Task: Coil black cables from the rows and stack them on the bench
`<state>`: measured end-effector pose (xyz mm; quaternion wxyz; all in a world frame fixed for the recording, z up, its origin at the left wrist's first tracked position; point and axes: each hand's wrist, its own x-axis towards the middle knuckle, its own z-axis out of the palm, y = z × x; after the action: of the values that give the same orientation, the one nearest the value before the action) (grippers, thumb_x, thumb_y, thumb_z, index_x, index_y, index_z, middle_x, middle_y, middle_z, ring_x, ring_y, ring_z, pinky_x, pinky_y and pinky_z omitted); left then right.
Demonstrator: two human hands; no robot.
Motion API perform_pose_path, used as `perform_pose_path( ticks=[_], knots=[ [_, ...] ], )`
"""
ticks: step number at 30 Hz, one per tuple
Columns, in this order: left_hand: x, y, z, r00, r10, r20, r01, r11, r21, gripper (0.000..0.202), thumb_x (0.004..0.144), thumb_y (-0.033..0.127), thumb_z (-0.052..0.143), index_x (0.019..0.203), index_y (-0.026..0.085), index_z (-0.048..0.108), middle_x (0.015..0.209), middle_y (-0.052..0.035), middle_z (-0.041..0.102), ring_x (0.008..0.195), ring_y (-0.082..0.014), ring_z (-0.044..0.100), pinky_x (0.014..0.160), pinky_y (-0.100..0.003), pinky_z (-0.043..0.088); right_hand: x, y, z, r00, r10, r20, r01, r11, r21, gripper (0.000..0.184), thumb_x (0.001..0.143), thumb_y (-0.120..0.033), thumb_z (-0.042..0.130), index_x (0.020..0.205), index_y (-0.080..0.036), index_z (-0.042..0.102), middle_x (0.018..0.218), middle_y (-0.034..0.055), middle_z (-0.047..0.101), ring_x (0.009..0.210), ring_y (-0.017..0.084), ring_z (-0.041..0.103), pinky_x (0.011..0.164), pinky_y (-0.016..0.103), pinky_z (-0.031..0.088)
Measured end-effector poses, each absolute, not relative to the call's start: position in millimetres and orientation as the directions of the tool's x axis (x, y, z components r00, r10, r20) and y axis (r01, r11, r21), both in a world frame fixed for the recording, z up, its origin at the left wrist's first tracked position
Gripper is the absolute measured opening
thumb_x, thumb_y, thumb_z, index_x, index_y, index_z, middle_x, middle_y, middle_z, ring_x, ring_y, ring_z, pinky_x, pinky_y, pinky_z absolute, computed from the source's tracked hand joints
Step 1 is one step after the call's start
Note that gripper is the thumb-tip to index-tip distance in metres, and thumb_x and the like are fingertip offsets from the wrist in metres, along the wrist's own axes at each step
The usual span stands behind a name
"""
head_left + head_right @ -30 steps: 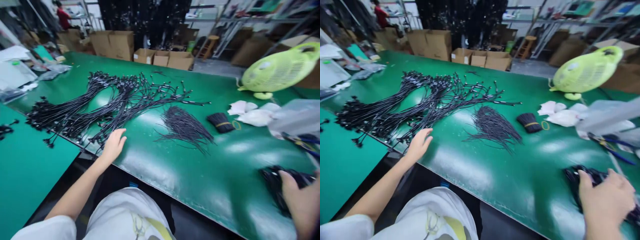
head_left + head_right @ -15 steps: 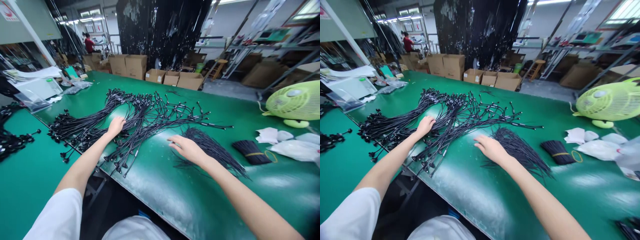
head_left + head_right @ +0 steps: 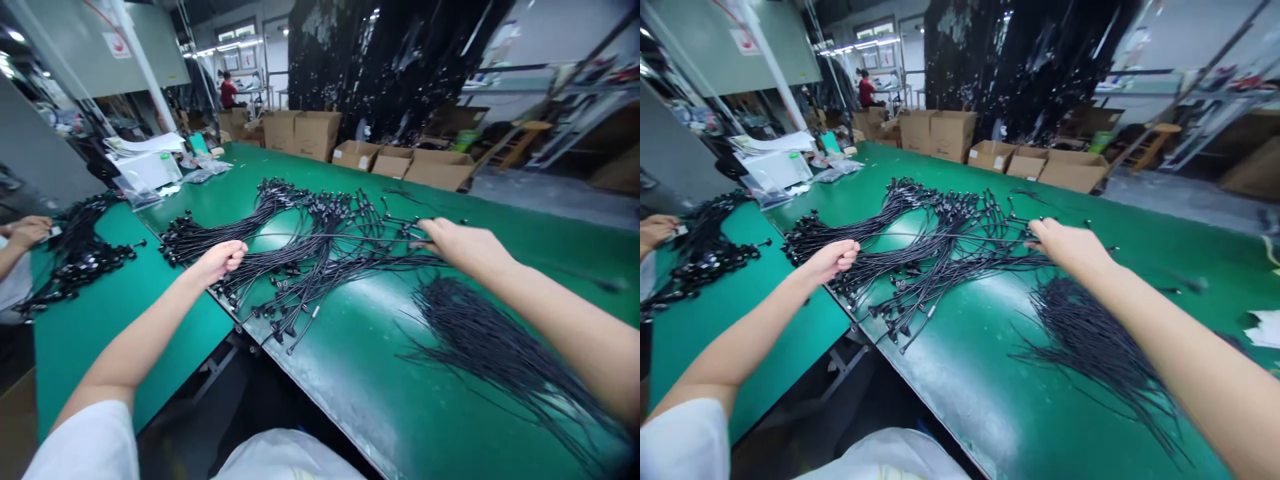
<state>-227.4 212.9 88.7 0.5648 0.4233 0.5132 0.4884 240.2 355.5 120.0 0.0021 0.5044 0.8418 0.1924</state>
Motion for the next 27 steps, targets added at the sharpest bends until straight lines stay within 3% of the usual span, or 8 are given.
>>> perform_pose_path(
  ticks=[3, 6, 11, 13, 17, 20, 23, 27],
  knots=[
    [-193, 207, 74, 0.049, 0.979, -0.199, -0.322, 0.204, 0.925, 0.026, 0.080, 0.034, 0.069, 0.091, 0.010, 0.065, 0.063, 0.0030, 0.047, 0.049, -0.0041, 0.043, 0.045, -0.014, 0.035, 249, 287, 104, -0.595, 0.803, 0.010, 0.737, 0.540, 0.407, 0.018, 0.093, -0.018, 0.047, 0.107, -0.016, 0.058, 0.093, 0.0142, 0.062, 0.054, 0.015, 0.054, 0.044, 0.028, 0.020],
    [-132, 197, 66, 0.165, 0.967, -0.193, -0.348, 0.240, 0.906, 0.029, 0.082, 0.035, 0.068, 0.098, 0.011, 0.066, 0.071, -0.0013, 0.056, 0.057, -0.0069, 0.054, 0.051, -0.016, 0.042, 236, 207, 95, -0.664, 0.737, -0.122, 0.689, 0.667, 0.281, 0.028, 0.083, 0.000, 0.041, 0.096, -0.017, 0.059, 0.084, 0.0079, 0.061, 0.056, 0.013, 0.056, 0.047, 0.027, 0.024],
    [-31, 155, 62, 0.409, 0.911, 0.054, -0.034, -0.044, 0.998, 0.031, 0.088, 0.042, 0.060, 0.099, 0.014, 0.069, 0.090, -0.0071, 0.066, 0.088, -0.0153, 0.062, 0.081, -0.025, 0.047, 204, 136, 119, -0.724, 0.688, -0.056, 0.682, 0.725, 0.094, 0.024, 0.099, -0.027, 0.040, 0.089, -0.017, 0.059, 0.080, 0.0044, 0.063, 0.063, 0.013, 0.059, 0.050, 0.026, 0.021],
    [-12, 137, 62, 0.561, 0.827, 0.025, -0.014, -0.020, 1.000, 0.032, 0.092, 0.042, 0.054, 0.100, 0.014, 0.068, 0.071, -0.0017, 0.058, 0.069, -0.0110, 0.055, 0.072, -0.024, 0.047, 207, 138, 131, -0.668, 0.743, 0.046, 0.743, 0.663, 0.088, 0.030, 0.099, -0.037, 0.041, 0.088, -0.016, 0.060, 0.082, 0.0054, 0.064, 0.067, 0.014, 0.060, 0.050, 0.026, 0.021],
    [-23, 120, 74, 0.697, 0.695, -0.177, -0.079, 0.319, 0.944, 0.030, 0.091, 0.038, 0.056, 0.097, 0.011, 0.067, 0.054, 0.0081, 0.029, 0.044, -0.0040, 0.023, 0.044, -0.016, 0.031, 252, 159, 129, -0.611, 0.771, 0.179, 0.782, 0.623, -0.015, 0.031, 0.096, -0.045, 0.048, 0.093, -0.018, 0.062, 0.091, 0.0046, 0.067, 0.080, 0.016, 0.063, 0.055, 0.024, 0.030],
    [-54, 118, 92, 0.621, 0.769, -0.153, -0.324, 0.429, 0.843, 0.025, 0.090, 0.028, 0.059, 0.102, 0.007, 0.067, 0.054, 0.0092, 0.025, 0.042, -0.0024, 0.018, 0.039, -0.013, 0.027, 291, 163, 99, -0.555, 0.780, 0.290, 0.786, 0.605, -0.123, 0.030, 0.098, -0.040, 0.043, 0.096, -0.018, 0.064, 0.093, 0.0049, 0.068, 0.085, 0.017, 0.064, 0.065, 0.025, 0.041],
    [-76, 118, 103, 0.383, 0.918, -0.097, -0.605, 0.329, 0.725, 0.028, 0.090, 0.022, 0.056, 0.111, 0.005, 0.063, 0.054, 0.0095, 0.025, 0.039, -0.0022, 0.020, 0.038, -0.011, 0.030, 311, 155, 65, -0.514, 0.759, 0.401, 0.761, 0.618, -0.195, 0.032, 0.100, -0.034, 0.037, 0.100, -0.017, 0.064, 0.092, 0.0054, 0.069, 0.084, 0.017, 0.065, 0.072, 0.026, 0.046],
    [-74, 124, 91, 0.209, 0.952, -0.222, -0.620, 0.305, 0.723, 0.022, 0.094, 0.020, 0.052, 0.086, 0.005, 0.066, 0.049, 0.0096, 0.025, 0.037, -0.0014, 0.024, 0.039, -0.011, 0.032, 308, 137, 42, -0.467, 0.731, 0.497, 0.784, 0.602, -0.149, 0.032, 0.099, -0.027, 0.036, 0.118, -0.015, 0.060, 0.101, 0.0078, 0.070, 0.083, 0.017, 0.067, 0.068, 0.025, 0.047]
  ],
)
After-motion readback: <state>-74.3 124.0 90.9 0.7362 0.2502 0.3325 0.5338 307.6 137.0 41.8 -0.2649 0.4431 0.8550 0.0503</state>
